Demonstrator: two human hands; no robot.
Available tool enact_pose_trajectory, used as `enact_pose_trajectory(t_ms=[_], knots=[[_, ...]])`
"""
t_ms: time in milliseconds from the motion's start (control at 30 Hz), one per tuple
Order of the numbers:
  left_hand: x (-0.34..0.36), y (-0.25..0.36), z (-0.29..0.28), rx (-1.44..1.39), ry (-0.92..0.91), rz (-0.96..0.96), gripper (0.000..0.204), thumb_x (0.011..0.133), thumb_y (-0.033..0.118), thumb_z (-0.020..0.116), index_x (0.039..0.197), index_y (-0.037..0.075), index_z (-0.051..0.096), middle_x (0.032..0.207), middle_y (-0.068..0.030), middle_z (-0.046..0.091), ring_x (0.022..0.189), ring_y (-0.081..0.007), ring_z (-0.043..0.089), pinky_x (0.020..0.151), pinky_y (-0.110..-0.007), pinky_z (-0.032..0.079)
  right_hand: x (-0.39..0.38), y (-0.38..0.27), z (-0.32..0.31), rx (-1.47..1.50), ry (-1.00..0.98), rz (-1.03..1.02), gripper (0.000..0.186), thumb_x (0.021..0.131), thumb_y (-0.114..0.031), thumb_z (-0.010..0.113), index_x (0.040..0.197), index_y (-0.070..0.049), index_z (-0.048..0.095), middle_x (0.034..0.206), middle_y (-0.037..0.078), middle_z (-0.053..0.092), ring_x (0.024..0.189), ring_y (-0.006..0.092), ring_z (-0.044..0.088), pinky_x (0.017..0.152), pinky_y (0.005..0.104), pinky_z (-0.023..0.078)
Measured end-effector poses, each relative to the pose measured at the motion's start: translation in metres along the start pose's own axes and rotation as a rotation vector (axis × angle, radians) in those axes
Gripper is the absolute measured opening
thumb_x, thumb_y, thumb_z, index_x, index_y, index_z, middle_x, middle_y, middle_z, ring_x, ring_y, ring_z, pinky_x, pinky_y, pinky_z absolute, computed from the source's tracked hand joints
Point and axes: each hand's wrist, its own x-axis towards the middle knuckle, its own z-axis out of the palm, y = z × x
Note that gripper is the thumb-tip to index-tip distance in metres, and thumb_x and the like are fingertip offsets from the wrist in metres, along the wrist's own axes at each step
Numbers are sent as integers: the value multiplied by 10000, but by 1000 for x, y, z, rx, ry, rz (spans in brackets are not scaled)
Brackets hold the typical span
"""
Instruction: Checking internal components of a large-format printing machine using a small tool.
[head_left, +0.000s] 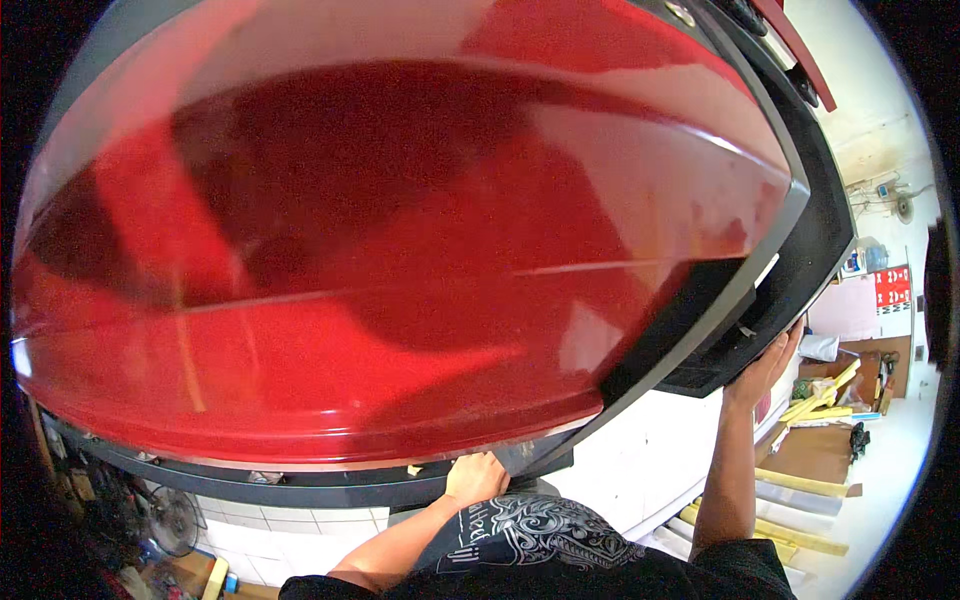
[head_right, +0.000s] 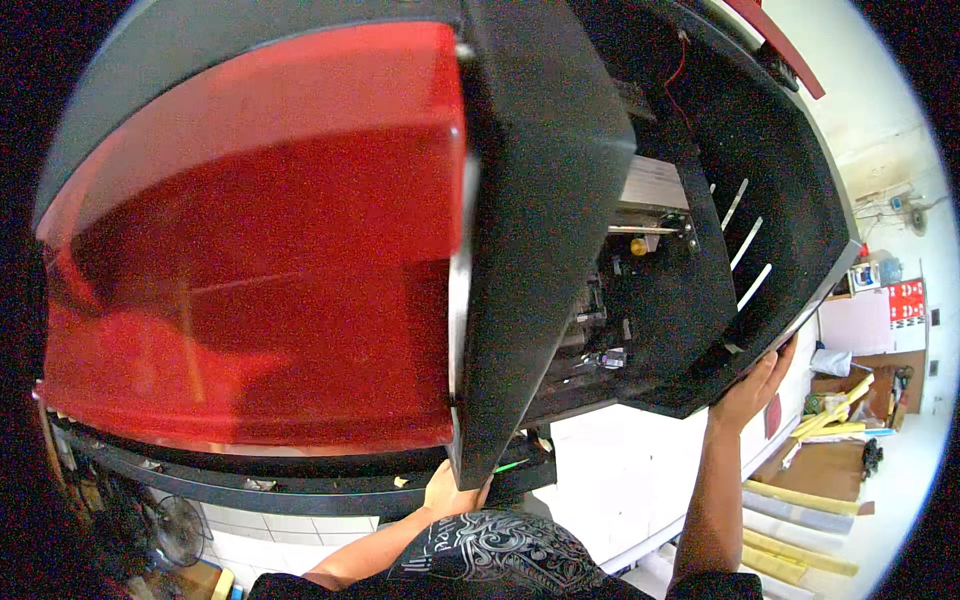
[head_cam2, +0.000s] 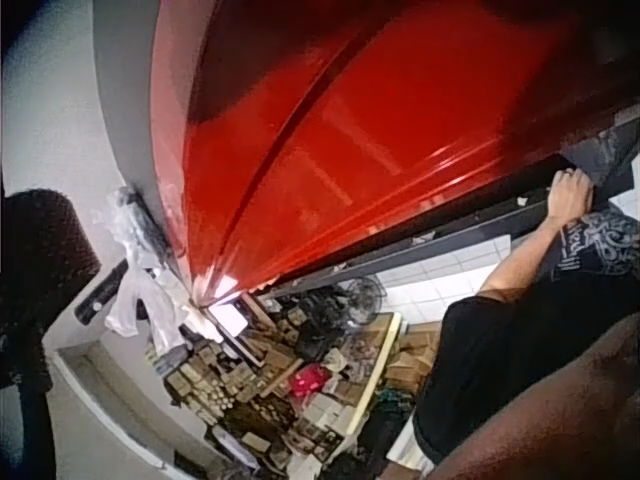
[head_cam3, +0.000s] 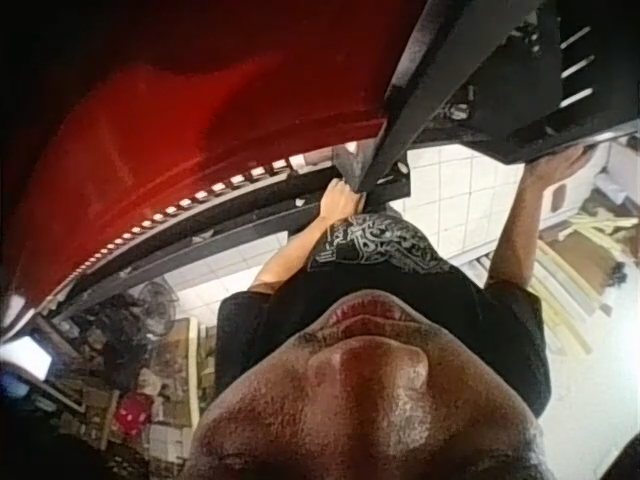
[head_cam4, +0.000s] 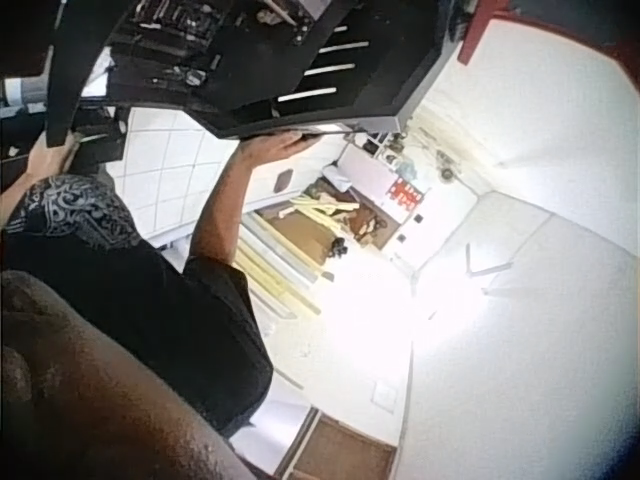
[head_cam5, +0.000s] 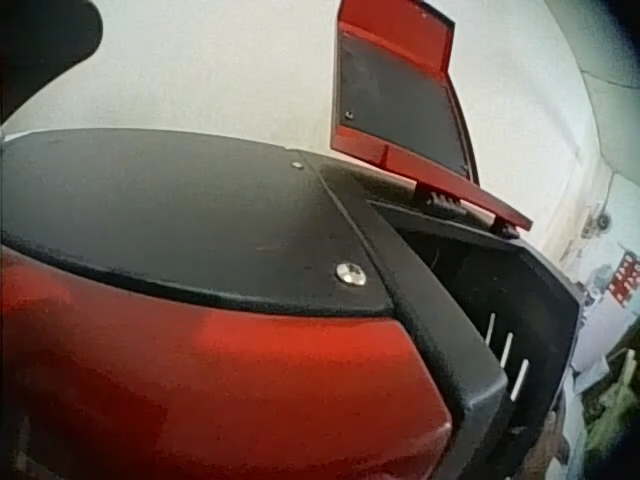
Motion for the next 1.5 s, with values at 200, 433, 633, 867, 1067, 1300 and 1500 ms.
enact_pose_trajectory(t_ms=[200,433,633,867,1067,1300,1500], knots=[[1,5,-4,58,-62,9,198,823,264,671,839,70,707,843,-133,700,855,-294,672,779,-421,503,2,7,-4,-52,-11,-71,535,1094,-268,337,1550,4,271,1538,177,364,1353,280,438,1133,384,347],[2,4,-2,16,-14,32,168,811,244,672,814,77,689,852,-129,690,846,-286,660,772,-419,490,1,5,-1,68,9,4,542,1093,-275,354,1545,14,279,1543,184,362,1362,284,429,1145,383,333],[1,-3,10,66,-8,106,177,817,246,656,785,74,688,831,-133,689,831,-287,663,770,-418,491,1,6,-1,73,14,-4,551,1089,-280,372,1541,23,286,1542,185,367,1371,279,420,1147,379,327],[2,-6,14,46,24,108,188,823,247,646,761,76,693,824,-124,690,816,-284,666,743,-420,499,1,2,0,-45,17,-28,555,1088,-288,335,1542,27,286,1559,189,348,1394,290,400,1165,382,300],[3,-8,18,44,17,138,197,823,254,649,743,79,693,821,-117,689,810,-285,667,734,-417,501,2,2,0,-16,5,-22,555,1085,-282,345,1545,22,281,1563,191,341,1396,297,396,1166,389,300],[2,-6,12,68,-9,135,214,834,255,634,740,78,709,818,-124,701,827,-281,669,760,-414,499,1,4,0,-52,-18,-75,548,1083,-273,340,1550,7,274,1550,192,352,1385,296,408,1160,387,310],[3,-4,8,68,5,137,220,834,254,634,740,70,709,811,-127,702,835,-283,667,768,-410,496,0,4,-1,21,-7,-11,548,1085,-269,347,1548,13,270,1542,189,360,1367,295,426,1148,388,328]])
